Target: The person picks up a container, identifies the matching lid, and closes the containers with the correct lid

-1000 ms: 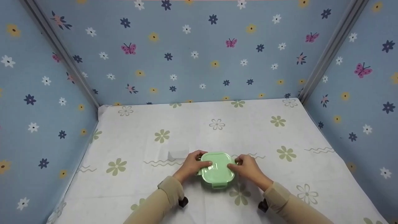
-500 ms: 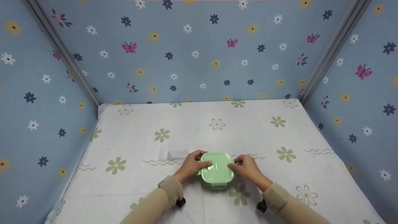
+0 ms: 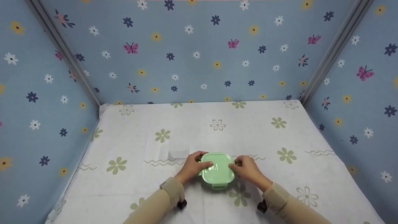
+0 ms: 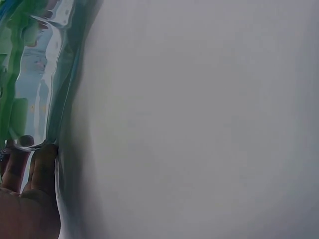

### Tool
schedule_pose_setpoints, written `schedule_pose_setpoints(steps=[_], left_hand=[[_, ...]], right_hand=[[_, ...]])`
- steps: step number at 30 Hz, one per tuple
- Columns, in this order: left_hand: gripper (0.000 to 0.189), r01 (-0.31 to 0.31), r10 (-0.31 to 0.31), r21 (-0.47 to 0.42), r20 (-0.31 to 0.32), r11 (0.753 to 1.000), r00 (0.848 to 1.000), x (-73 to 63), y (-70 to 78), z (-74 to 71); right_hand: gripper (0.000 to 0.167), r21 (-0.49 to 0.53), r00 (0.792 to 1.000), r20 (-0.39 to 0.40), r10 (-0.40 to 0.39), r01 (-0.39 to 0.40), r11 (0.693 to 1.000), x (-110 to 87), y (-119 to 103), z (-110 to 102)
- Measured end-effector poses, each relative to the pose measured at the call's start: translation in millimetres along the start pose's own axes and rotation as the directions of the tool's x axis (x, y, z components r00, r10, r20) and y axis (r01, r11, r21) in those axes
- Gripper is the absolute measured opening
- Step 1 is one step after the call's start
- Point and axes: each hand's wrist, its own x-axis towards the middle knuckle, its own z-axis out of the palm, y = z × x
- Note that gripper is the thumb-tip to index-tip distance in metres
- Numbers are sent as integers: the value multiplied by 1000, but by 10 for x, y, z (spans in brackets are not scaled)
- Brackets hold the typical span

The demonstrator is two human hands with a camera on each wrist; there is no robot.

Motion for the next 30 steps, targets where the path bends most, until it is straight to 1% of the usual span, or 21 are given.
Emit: schedule_pose_setpoints(steps=[5, 7, 9, 12, 15, 18, 22, 30], left_hand=[[49, -7, 7, -6, 4, 1000, 1000, -7, 33, 7], [49, 8, -8, -3, 4, 1000, 1000, -4, 38, 13], [49, 10, -10, 6, 4, 1000, 1000, 3, 44, 18], [48, 20, -20, 10, 8, 1000, 1000, 28, 48, 28], [48, 8, -9, 19, 10, 1000, 1000, 41, 39, 37], [48, 10, -11, 22, 9, 1000, 1000, 25, 26, 38], [49, 19, -19, 16, 8, 1000, 1000, -9, 19, 24], [50, 14, -14, 22, 8, 1000, 1000, -24, 64, -29]], right_hand=[[17, 33, 1000, 7, -26, 26, 999, 1, 32, 0], [17, 38, 1000, 12, -29, 28, 999, -1, 50, 9], [17, 47, 1000, 10, -24, 23, 999, -2, 64, 17], [16, 64, 1000, -12, 5, -5, 998, 1, 79, 15], [15, 85, 999, -23, 40, -38, 996, 7, 84, 8], [15, 94, 997, -13, 71, -70, 993, 9, 81, 12], [15, 102, 996, -1, 91, -91, 991, 17, 81, 31], [22, 112, 997, 3, 75, -75, 991, 55, 74, 39]])
